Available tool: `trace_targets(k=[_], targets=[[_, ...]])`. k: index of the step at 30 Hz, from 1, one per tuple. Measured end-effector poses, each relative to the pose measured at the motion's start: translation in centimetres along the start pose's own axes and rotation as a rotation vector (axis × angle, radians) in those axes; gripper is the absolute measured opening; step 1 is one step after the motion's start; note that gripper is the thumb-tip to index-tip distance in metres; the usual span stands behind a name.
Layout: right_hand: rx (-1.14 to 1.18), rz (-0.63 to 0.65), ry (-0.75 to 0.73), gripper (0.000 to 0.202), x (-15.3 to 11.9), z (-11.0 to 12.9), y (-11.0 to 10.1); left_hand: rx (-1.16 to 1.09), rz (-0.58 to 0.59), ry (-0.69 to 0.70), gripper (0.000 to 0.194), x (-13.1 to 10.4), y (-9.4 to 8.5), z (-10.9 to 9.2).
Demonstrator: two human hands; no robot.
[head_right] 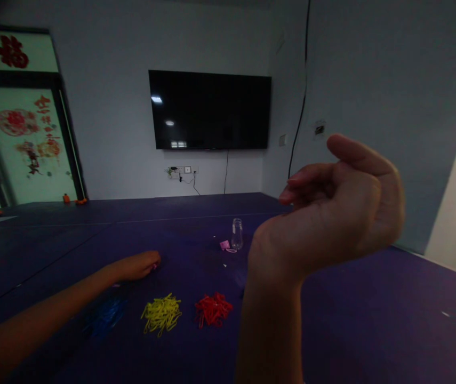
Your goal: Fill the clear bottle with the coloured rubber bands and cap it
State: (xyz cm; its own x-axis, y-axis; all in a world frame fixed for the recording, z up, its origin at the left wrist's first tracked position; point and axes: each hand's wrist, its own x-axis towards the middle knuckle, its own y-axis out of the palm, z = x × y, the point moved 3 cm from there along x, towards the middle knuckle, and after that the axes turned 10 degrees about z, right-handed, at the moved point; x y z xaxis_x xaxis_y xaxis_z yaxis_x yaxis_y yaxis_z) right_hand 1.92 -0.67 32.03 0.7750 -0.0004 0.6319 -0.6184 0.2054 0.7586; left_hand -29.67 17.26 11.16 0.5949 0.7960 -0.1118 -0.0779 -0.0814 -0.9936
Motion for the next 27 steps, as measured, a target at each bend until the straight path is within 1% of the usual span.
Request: trace_targets(k=[6, 9, 12, 16, 18, 21, 24, 27], targets=[[-0.009, 0.014, -0.016, 0.031, -0.1, -0.1, 0.0, 0.045, 0.051, -0.054, 0.015, 0.5, -0.1, 0.0], [-0.027, 0.003, -0.018, 0.031, 0.0, 0.0, -0.1, 0.034, 0.065, -0.104, 0.016, 0.3, 0.0, 0.2], [-0.033, 0.008, 0.005, 0.033, 0.1, 0.0, -0.4, 0.006, 0.068, -0.157, 0.014, -0.8, -0.3, 0.8], [-0.01, 0.047, -0.042, 0.035, 0.2, 0.1, -0.6, -0.025, 0.058, -0.216, 0.016, -3.1, -0.9, 1.8], [-0.002, 0.037, -0.038, 0.035, 0.1, 0.0, -0.6, -0.036, 0.066, -0.231, 0.017, -4.0, -0.9, 2.1], [-0.02, 0.007, -0.011, 0.031, -0.1, -0.1, -0.4, -0.048, 0.089, -0.234, 0.016, -4.5, -0.4, 1.9], [-0.046, -0.01, 0.012, 0.029, 0.0, 0.0, -0.4, -0.044, 0.093, -0.217, 0.014, -4.2, 0.1, 1.3], [-0.035, -0.046, 0.039, 0.031, 0.2, 0.3, -0.5, -0.022, 0.081, -0.202, 0.015, -3.8, 0.4, 1.0]])
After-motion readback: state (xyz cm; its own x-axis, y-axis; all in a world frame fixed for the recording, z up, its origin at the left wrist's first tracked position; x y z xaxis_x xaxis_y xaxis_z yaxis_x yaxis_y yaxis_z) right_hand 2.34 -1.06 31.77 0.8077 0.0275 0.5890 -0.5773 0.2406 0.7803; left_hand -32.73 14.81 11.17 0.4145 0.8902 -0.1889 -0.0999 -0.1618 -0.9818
